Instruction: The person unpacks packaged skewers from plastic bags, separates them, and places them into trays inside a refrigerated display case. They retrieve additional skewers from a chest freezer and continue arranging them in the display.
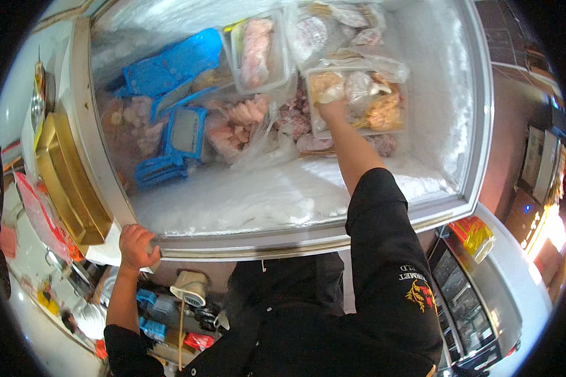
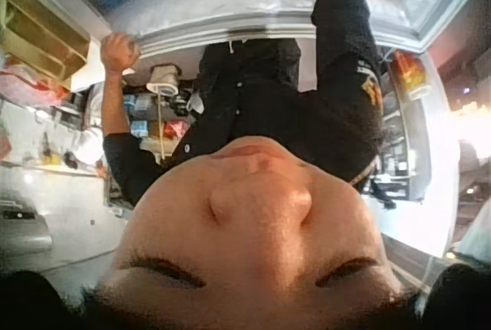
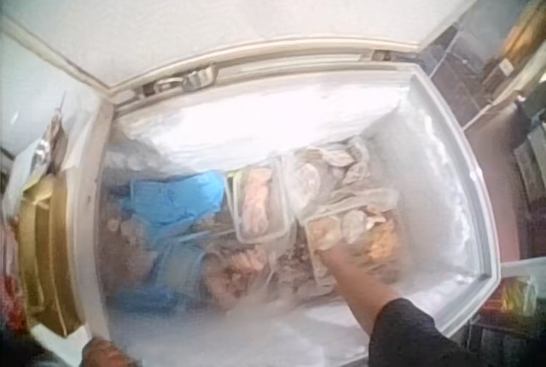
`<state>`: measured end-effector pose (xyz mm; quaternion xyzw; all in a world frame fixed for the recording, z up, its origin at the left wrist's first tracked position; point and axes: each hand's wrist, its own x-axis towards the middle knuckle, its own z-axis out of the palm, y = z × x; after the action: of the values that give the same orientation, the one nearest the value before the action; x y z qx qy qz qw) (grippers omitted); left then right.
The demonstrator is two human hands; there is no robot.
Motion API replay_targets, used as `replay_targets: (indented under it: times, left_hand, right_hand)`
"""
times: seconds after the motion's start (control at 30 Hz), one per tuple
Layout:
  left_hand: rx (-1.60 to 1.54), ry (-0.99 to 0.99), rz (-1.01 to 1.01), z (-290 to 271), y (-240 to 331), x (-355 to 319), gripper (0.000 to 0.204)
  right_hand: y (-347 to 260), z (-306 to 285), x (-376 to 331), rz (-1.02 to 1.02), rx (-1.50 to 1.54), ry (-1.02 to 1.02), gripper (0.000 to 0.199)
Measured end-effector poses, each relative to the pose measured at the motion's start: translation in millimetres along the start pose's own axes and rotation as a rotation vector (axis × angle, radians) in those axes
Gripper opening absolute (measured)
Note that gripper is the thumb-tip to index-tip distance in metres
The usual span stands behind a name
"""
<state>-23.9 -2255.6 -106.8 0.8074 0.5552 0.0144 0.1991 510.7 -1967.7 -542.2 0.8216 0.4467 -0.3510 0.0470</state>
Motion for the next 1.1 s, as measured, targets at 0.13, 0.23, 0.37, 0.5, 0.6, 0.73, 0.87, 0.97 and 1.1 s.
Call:
replay_targets:
  times: [0.13, 0.23, 0.37, 0.5, 0.6, 0.73, 0.87, 0.97, 1.1]
  left_hand:
    - [-0.018, 0.026, -0.020, 1, -3, -2, 0.027]
    - [-0.035, 0.031, -0.028, 0, -6, -3, 0.029]
    - [-0.065, -0.003, -0.039, -2, -8, -5, 0.033]
    - [-0.046, 0.034, -0.018, -1, -10, -4, 0.029]
    - [-0.063, 0.046, -0.027, 0, -11, -3, 0.030]
    - [-0.060, 0.036, -0.033, 0, -11, -2, 0.029]
    - [-0.049, 0.014, -0.078, 0, -10, -1, 0.028]
    - [-0.040, 0.006, -0.095, -1, -9, 2, 0.027]
    - [-0.052, 0.002, -0.116, -1, -8, 4, 0.027]
  right_hand:
    - [18, 22, 19, -0.125, -0.190, -0.009, 0.087]
    - [30, 3, 34, -0.062, -0.117, -0.274, 0.075]
    - [15, -61, 26, 0.169, 0.328, -0.424, 0.065]
    - [-51, -80, -32, -0.296, -0.154, -0.171, 0.054]
    - [-87, -33, -104, -0.858, -0.382, 0.217, 0.065]
    - [-102, 56, -162, -1.342, -0.813, -0.062, 0.054]
    - [-96, 110, -151, -1.466, -0.896, -0.144, 0.040]
    - [-91, 129, -143, -1.210, -0.676, -0.390, 0.032]
    - [-117, 148, -176, -1.060, -0.343, -0.403, 0.025]
